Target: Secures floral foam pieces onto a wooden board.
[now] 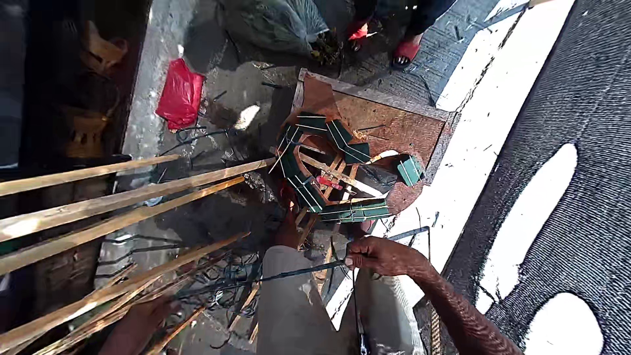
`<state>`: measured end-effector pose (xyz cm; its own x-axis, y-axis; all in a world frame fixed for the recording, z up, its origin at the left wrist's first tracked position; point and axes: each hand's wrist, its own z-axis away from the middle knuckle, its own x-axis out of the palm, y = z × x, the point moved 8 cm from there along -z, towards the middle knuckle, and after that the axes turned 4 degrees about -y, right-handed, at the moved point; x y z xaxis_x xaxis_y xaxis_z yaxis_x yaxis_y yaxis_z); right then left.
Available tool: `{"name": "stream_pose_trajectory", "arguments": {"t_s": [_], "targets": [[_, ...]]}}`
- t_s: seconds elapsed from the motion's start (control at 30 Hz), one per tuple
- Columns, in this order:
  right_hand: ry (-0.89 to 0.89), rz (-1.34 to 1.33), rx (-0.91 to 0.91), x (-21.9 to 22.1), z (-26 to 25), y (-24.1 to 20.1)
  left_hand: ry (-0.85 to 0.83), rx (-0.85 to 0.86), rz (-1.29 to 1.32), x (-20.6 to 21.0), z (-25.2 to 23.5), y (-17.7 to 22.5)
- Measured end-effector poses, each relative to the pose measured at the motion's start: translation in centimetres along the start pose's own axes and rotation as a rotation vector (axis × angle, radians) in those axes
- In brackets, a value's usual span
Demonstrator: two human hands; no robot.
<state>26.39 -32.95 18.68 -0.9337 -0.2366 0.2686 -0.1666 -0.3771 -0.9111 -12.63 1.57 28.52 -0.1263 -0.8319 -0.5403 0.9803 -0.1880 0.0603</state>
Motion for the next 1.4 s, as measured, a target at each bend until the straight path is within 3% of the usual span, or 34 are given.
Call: {"name": "stream_pose_trajectory", "arguments": {"t_s": [0.03, 0.07, 0.1, 0.17, 0.23, 0.27, 0.33, 0.4, 0.5, 0.57, 0.63, 0.7, 0.8, 0.87, 0.93, 1.0, 1.07, 1.13, 1.17, 1.23, 1.3, 1.37, 1.4], "targets": [[-0.004, 0.066, 0.049, 0.0, -0.7, 0.1, -0.008, -0.058, -0.308, 0.1, 0.3, 0.7], [-0.007, 0.129, 0.078, 0.2, -1.9, -0.2, 0.008, -0.027, -0.441, 1.1, 0.5, 3.7], [-0.007, 0.168, 0.081, 0.4, -3.7, -0.9, 0.032, 0.114, -0.423, 2.6, 0.3, 9.1], [0.014, 0.122, 0.024, 0.3, -7.6, -2.9, -0.044, 0.486, -0.035, 7.7, -0.6, 21.8], [0.097, -0.019, -0.048, -1.9, -10.0, -3.8, -0.305, 0.579, 0.445, 12.2, -2.5, 30.4], [0.159, -0.065, -0.061, -4.2, -10.4, -3.2, -0.395, 0.575, 0.583, 13.0, -4.1, 32.6], [0.254, -0.099, 0.026, -9.0, -9.8, 0.2, -0.544, 0.592, 0.585, 11.2, -8.6, 33.6], [0.322, -0.134, 0.109, -13.3, -9.2, 4.1, -0.621, 0.635, 0.432, 6.9, -14.2, 33.0], [0.426, -0.262, 0.101, -16.6, -12.9, 7.0, -0.535, 0.643, 0.068, 0.4, -23.2, 32.9], [0.421, -0.279, 0.037, -17.2, -18.0, 6.5, -0.510, 0.656, -0.181, -0.6, -26.5, 35.6], [0.436, -0.330, -0.065, -18.1, -21.9, 5.1, -0.609, 0.722, -0.087, 2.1, -27.4, 39.1], [0.569, -0.436, -0.140, -20.2, -23.1, 5.4, -0.702, 0.704, 0.265, 3.9, -28.5, 40.6], [0.794, -0.483, -0.101, -23.3, -22.6, 9.4, -0.624, 0.590, 0.309, 0.6, -34.2, 39.1], [0.793, -0.424, -0.023, -23.6, -23.8, 11.5, -0.564, 0.596, 0.149, -2.5, -37.2, 38.7], [0.759, -0.353, 0.035, -23.5, -25.7, 12.3, -0.472, 0.586, -0.199, -5.0, -39.9, 38.5], [0.790, -0.282, 0.130, -23.6, -25.8, 12.1, -0.428, 0.442, -0.474, -7.6, -43.0, 37.0], [0.829, -0.225, 0.166, -24.4, -24.8, 10.7, -0.459, 0.282, -0.560, -10.1, -45.8, 34.8], [0.805, -0.150, 0.148, -24.7, -23.9, 8.8, -0.432, 0.269, -0.671, -10.6, -46.2, 34.7], [0.770, -0.104, 0.133, -24.7, -23.8, 7.6, -0.337, 0.378, -0.716, -10.2, -45.3, 36.4], [0.690, -0.017, 0.095, -24.5, -24.4, 4.6, -0.222, 0.779, -0.576, -6.5, -40.4, 41.8], [0.659, 0.016, 0.031, -24.8, -24.4, 1.5, -0.478, 1.005, -0.186, -0.4, -34.1, 46.0], [0.746, 0.003, -0.042, -26.4, -22.4, 0.1, -0.832, 0.918, 0.212, 3.9, -31.9, 46.2], [0.816, -0.020, -0.029, -27.2, -20.8, 0.4, -0.889, 0.846, 0.315, 4.4, -32.5, 45.0]]}}
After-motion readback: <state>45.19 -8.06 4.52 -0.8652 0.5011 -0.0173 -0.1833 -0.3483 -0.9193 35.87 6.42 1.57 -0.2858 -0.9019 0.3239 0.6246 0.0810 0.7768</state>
